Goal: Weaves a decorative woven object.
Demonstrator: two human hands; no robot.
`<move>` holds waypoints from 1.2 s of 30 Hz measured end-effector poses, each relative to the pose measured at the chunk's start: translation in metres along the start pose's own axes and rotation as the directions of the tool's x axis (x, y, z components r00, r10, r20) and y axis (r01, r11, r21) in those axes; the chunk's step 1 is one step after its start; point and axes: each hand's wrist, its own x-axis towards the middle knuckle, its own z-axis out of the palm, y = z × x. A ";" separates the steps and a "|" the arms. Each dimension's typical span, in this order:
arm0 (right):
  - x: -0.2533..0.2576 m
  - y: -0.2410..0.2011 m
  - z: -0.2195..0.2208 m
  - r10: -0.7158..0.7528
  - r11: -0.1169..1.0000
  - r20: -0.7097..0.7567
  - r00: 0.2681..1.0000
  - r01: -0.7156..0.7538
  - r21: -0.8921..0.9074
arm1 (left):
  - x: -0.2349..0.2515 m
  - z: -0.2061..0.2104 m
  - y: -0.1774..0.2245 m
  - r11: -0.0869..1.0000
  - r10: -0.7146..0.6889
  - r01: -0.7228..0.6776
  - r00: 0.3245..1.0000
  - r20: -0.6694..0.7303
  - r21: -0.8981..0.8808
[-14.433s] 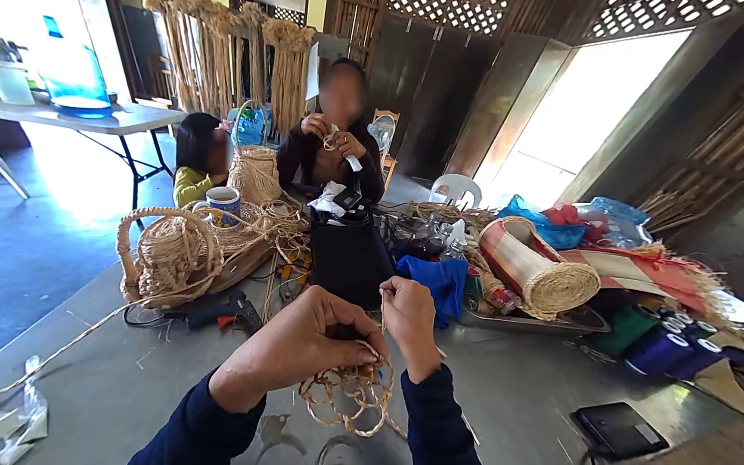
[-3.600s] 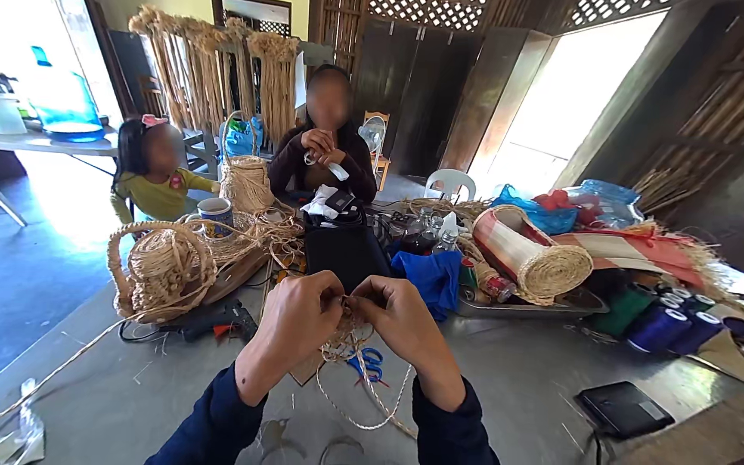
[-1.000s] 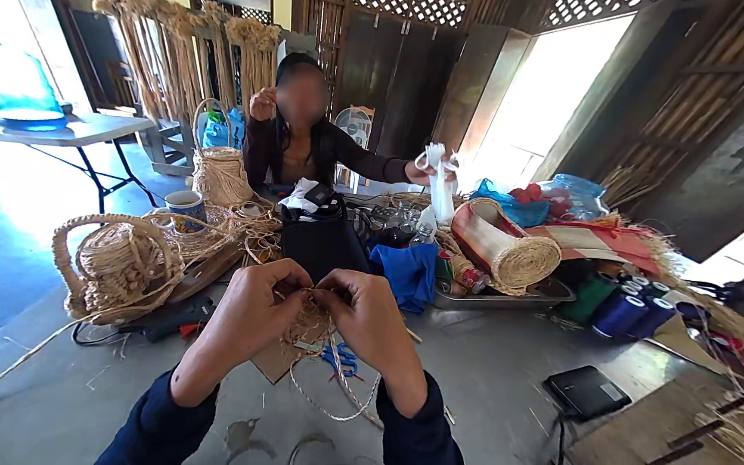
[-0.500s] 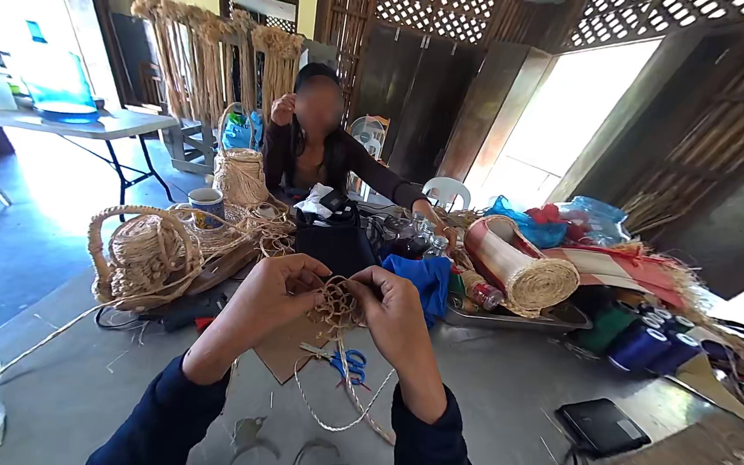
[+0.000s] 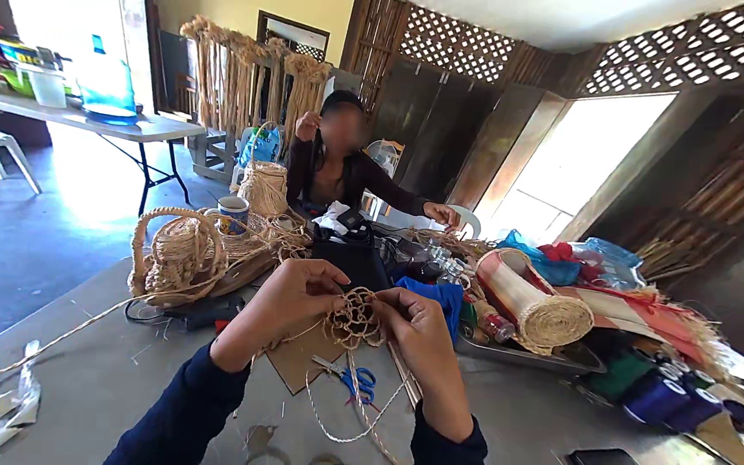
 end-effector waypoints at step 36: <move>0.003 0.007 0.035 0.217 0.952 0.053 0.975 -0.224 0.209 | 0.003 -0.002 -0.003 0.958 -0.006 0.029 0.997 -0.079 0.286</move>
